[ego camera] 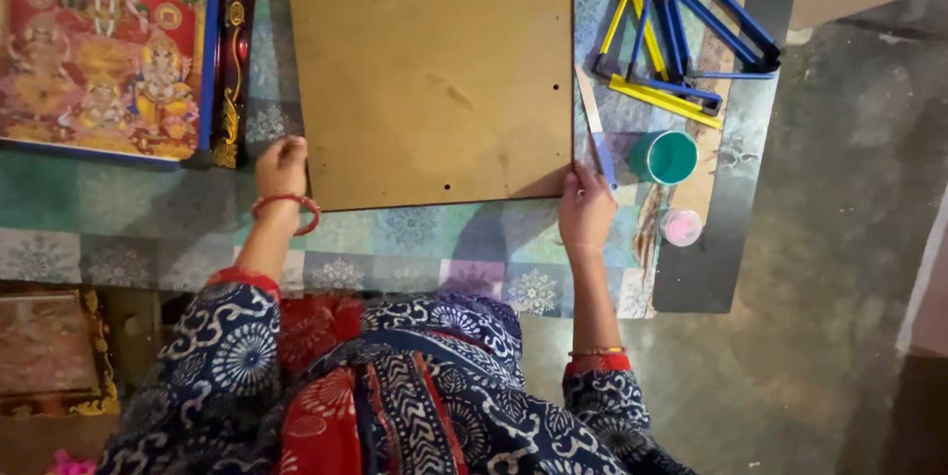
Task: The person cuts a square cardboard backing sheet with a knife on the work table, then lifts a framed religious picture and positions it on the table. They then take small printed deity pictures from a stack, lay them out, and align a picture with a yellow-edged backing piece, pressing it flat by hand.
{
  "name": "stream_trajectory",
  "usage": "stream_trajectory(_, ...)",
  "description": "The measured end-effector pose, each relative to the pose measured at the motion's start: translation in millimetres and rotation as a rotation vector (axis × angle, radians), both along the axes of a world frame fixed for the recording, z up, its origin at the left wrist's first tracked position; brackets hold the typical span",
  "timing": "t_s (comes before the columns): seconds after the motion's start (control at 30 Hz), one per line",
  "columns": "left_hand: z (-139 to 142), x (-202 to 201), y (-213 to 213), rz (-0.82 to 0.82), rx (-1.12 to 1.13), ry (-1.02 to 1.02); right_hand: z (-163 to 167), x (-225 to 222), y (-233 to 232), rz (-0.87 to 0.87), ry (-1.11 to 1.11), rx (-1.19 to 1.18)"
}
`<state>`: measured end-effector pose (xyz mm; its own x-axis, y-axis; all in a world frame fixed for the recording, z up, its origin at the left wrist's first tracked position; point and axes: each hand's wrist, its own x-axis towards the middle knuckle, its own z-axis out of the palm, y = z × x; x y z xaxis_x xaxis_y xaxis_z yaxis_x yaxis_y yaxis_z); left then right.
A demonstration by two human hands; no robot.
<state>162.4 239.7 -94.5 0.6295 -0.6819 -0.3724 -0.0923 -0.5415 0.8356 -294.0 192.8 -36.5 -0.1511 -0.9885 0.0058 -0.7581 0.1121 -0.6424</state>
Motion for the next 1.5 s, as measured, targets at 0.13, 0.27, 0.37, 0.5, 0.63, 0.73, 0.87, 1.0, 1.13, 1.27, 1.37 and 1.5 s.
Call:
stream_trajectory(0.13, 32.8, 6.3, -5.8, -0.023, 0.141, 0.368, 4.6, 6.2, -4.7, -0.059, -0.061, -0.021)
stream_trajectory(0.27, 24.5, -21.3, -14.2, -0.072, 0.006, -0.135, 12.8, 7.0, -15.1, -0.146, -0.178, 0.087)
stream_trajectory(0.37, 4.0, -32.4, -5.6, -0.043, -0.244, -0.237, 13.4, 12.2, -23.4, -0.162, -0.049, 0.096)
stream_trajectory(0.5, -11.8, -32.6, -4.1, -0.025, -0.154, -0.205, 5.7, 14.5, -30.0, -0.231, -0.043, 0.163)
stream_trajectory(0.63, -8.5, -18.6, -14.1, -0.03, 0.108, -0.013, -9.3, -5.2, -35.9, -0.198, -0.011, 0.207)
stream_trajectory(0.73, 3.6, -16.5, -15.1, -0.102, 0.102, 0.109, -25.5, -27.9, -39.0, -0.122, -0.165, 0.307)
stream_trajectory(0.87, 34.6, -35.9, -13.3, -0.115, -0.179, 0.016, -46.1, -45.6, -43.2, 0.001, -0.558, 0.43)
stream_trajectory(1.0, 99.5, -61.1, -12.0, -0.102, -0.242, 0.099, -39.6, -54.7, -41.5, -0.133, -0.969, 0.519)
stream_trajectory(1.13, 181.8, -66.4, -2.9, -0.149, -0.378, 0.316, -5.2, -46.4, -47.2, -0.168, -1.119, 0.479)
stream_trajectory(1.27, 235.4, -41.1, -14.9, -0.354, -0.548, 0.216, 38.4, -31.3, -70.5, 0.009, -1.257, 0.375)
stream_trajectory(1.37, 250.2, -16.2, -39.7, -0.418, -0.572, 0.163, 60.8, -20.1, -92.7, 0.055, -1.277, 0.29)
stream_trajectory(1.5, 253.2, -5.3, -65.0, -0.366, -0.673, 0.209, 63.1, -5.8, -119.7, 0.18, -1.312, 0.325)
